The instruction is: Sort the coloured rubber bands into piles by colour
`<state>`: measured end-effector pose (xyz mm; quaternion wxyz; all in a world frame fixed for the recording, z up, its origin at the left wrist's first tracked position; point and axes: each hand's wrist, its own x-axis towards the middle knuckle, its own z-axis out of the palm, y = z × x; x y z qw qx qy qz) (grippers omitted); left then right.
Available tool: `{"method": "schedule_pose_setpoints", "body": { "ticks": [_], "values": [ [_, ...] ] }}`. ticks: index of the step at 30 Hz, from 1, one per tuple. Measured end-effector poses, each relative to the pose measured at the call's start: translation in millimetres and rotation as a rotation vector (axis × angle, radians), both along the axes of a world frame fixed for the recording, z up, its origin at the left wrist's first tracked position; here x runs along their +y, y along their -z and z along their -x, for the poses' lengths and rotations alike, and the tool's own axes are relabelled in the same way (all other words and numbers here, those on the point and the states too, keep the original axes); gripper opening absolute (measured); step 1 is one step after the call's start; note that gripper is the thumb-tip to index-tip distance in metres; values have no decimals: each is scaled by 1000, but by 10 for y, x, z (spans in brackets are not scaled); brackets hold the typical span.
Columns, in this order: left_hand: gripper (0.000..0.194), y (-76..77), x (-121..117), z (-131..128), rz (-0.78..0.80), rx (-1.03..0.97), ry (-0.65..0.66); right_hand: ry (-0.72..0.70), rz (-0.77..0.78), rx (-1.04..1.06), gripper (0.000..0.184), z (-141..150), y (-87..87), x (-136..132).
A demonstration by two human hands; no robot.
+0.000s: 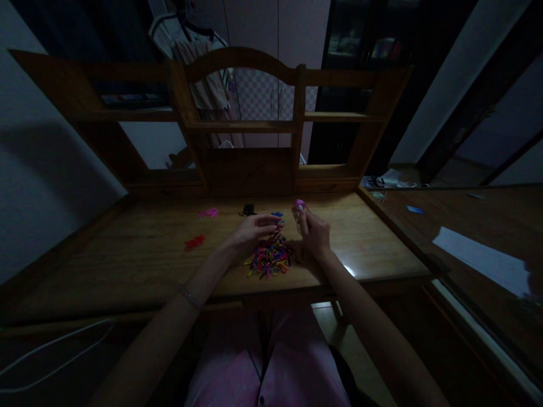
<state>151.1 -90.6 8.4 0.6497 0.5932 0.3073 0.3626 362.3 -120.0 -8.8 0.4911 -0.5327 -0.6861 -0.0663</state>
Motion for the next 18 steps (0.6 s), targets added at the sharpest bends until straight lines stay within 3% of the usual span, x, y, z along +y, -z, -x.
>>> {"method": "schedule_pose_setpoints", "body": {
  "ticks": [5,11,14,18],
  "values": [
    [38,28,102,71,113,-54,21,10,4,-12,36,-5,9,4],
    [33,36,99,72,199,-71,-48,-17,-19,-9,36,-4,6,9],
    [36,54,214,161,118,-5,-166,-23,-26,-9,36,-3,10,13],
    [40,104,554,406,-151,246,-488,-18,-43,-4,36,-2,24,22]
  ]
}}
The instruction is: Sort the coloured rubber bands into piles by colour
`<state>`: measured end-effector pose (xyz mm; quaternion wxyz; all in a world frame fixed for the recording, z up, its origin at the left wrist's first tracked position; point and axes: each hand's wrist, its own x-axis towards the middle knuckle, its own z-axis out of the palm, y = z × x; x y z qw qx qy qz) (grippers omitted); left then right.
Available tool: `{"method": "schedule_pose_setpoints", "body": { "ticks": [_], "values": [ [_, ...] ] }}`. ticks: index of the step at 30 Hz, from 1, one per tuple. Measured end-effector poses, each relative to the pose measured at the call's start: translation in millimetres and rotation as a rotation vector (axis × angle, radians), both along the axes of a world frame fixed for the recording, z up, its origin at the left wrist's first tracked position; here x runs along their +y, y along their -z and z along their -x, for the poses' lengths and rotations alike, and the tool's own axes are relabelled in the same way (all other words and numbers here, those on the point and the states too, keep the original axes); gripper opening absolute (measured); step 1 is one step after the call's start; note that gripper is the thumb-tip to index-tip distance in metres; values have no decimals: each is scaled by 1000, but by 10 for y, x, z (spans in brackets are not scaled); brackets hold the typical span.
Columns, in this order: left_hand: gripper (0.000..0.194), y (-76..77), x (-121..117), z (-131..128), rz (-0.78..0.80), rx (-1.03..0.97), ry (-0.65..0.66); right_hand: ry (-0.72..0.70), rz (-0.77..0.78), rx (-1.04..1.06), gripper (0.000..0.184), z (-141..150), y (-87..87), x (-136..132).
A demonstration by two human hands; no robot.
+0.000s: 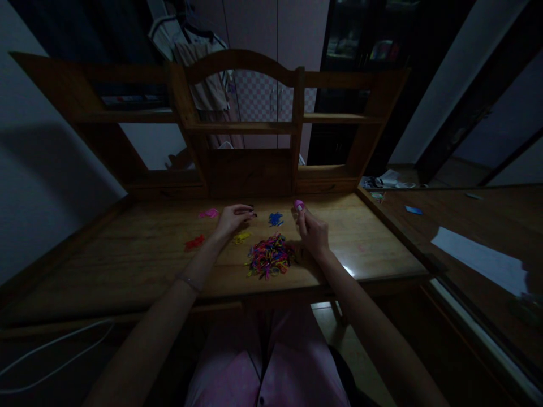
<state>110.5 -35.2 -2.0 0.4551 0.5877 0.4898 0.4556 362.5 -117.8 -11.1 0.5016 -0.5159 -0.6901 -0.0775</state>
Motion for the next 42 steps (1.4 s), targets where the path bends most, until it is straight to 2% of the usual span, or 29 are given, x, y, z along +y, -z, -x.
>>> {"method": "schedule_pose_setpoints", "body": {
  "ticks": [2,5,8,11,14,18,21,25,33,37,42],
  "values": [
    [37,3,170,101,-81,82,-87,0,-7,2,36,1,2,2],
    [31,-42,331,161,-153,142,-120,-9,7,1,35,5,-5,-1],
    [28,-127,369,153,-209,185,-134,-9,24,7,35,7,-16,-10],
    [26,-223,305,142,-279,200,-121,-21,22,15,34,7,-12,-14],
    [28,-311,114,135,-351,221,-15,-35,8,12,34,6,4,-9],
    [28,-379,-327,96,-275,362,283,-44,7,-5,33,13,10,-1],
    [27,-382,-622,56,-271,469,434,-59,15,-11,33,19,1,-3],
    [25,-362,-741,2,-342,524,605,-59,21,-22,33,22,-8,-13],
    [23,-213,-692,-168,-444,661,614,-52,48,-38,32,23,-6,-16],
    [16,-136,-654,-200,-400,609,589,-44,27,-46,32,19,1,-8],
    [11,-161,-620,-186,-321,563,587,-80,10,-38,30,12,13,7]
  ]
}}
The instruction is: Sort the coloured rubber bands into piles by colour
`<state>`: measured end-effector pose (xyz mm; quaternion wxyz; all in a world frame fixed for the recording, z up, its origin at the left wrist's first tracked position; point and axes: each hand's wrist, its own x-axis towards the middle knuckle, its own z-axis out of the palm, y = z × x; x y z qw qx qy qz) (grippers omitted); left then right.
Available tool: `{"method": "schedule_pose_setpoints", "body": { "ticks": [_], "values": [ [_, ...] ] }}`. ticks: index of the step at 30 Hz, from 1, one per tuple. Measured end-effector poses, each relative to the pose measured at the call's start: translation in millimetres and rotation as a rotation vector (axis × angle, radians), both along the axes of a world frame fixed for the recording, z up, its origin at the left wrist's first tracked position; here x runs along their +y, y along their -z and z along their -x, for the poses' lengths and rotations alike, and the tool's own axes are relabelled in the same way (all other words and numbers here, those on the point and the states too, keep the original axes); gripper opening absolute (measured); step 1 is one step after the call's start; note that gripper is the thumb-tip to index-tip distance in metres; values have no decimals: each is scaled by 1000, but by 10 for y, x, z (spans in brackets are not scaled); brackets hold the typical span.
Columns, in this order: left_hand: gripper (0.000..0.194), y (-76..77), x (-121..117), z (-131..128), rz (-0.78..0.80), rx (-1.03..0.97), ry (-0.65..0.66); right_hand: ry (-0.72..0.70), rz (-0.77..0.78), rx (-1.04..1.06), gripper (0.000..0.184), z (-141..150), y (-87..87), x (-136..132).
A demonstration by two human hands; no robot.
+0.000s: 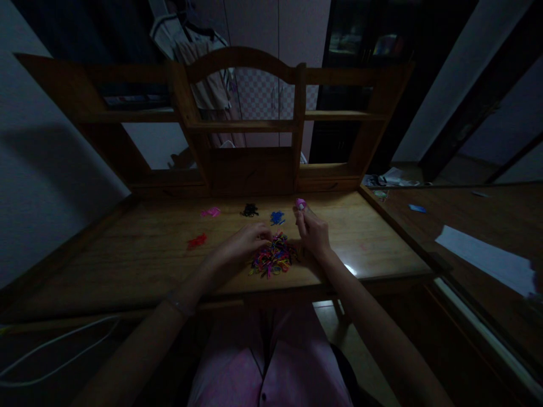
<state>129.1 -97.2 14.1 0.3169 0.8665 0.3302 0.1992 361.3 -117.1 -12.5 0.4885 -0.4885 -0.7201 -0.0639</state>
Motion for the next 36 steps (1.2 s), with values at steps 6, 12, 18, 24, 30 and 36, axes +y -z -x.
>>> {"method": "schedule_pose_setpoints", "body": {
  "ticks": [6,12,18,24,30,36],
  "values": [
    [18,-62,-80,1,111,-100,-35,-13,-11,19,28,0,2,5],
    [21,-132,-94,-69,46,-91,56,-1,-2,2,29,1,1,7],
    [16,-106,-82,-193,-103,25,111,-4,-6,9,29,9,7,6],
    [13,-77,-58,-205,-125,7,81,-5,-11,8,27,8,-6,9],
    [15,-218,-78,-147,-26,-122,-47,2,-26,4,25,8,-5,22],
    [23,-211,18,-117,129,-214,-127,-5,3,11,28,-4,4,15]
  ]
}}
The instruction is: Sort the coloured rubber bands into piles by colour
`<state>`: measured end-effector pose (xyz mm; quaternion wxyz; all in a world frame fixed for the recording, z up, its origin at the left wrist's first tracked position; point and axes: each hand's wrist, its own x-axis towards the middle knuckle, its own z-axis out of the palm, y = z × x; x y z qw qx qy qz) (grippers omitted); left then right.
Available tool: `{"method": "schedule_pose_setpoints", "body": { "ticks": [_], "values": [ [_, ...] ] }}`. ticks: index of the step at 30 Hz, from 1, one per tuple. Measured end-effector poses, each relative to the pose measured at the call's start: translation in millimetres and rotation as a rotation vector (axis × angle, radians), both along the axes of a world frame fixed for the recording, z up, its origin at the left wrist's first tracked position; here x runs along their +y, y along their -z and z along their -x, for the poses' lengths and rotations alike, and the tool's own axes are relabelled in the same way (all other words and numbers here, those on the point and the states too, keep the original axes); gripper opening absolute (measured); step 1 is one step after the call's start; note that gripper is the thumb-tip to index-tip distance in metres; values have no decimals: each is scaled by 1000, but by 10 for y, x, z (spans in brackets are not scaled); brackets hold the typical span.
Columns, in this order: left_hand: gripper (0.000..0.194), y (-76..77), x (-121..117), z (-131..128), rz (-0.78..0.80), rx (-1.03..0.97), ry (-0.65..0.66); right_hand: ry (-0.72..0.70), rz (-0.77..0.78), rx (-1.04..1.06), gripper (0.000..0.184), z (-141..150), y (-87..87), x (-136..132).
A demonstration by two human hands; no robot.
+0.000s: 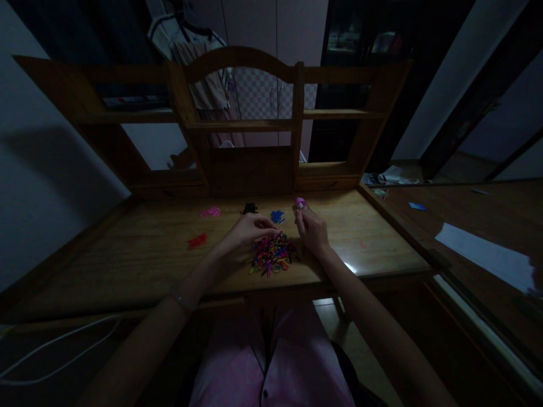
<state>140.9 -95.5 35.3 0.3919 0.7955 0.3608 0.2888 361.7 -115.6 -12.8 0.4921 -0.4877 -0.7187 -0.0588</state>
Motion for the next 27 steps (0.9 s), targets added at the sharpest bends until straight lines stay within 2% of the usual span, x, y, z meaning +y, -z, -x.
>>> {"method": "schedule_pose_setpoints", "body": {
  "ticks": [4,9,15,20,27],
  "values": [
    [29,58,25,18,112,-41,16,9,3,6,30,7,-12,-10],
    [29,141,13,74,154,-17,7,4,3,6,29,19,-26,-15],
    [19,152,23,165,-6,207,7,10,0,-4,31,13,-23,-15],
    [19,145,18,115,-13,325,-6,21,17,-1,31,13,-25,-16],
    [20,147,-28,85,-36,361,13,9,-3,7,28,19,-34,-16]
  ]
}}
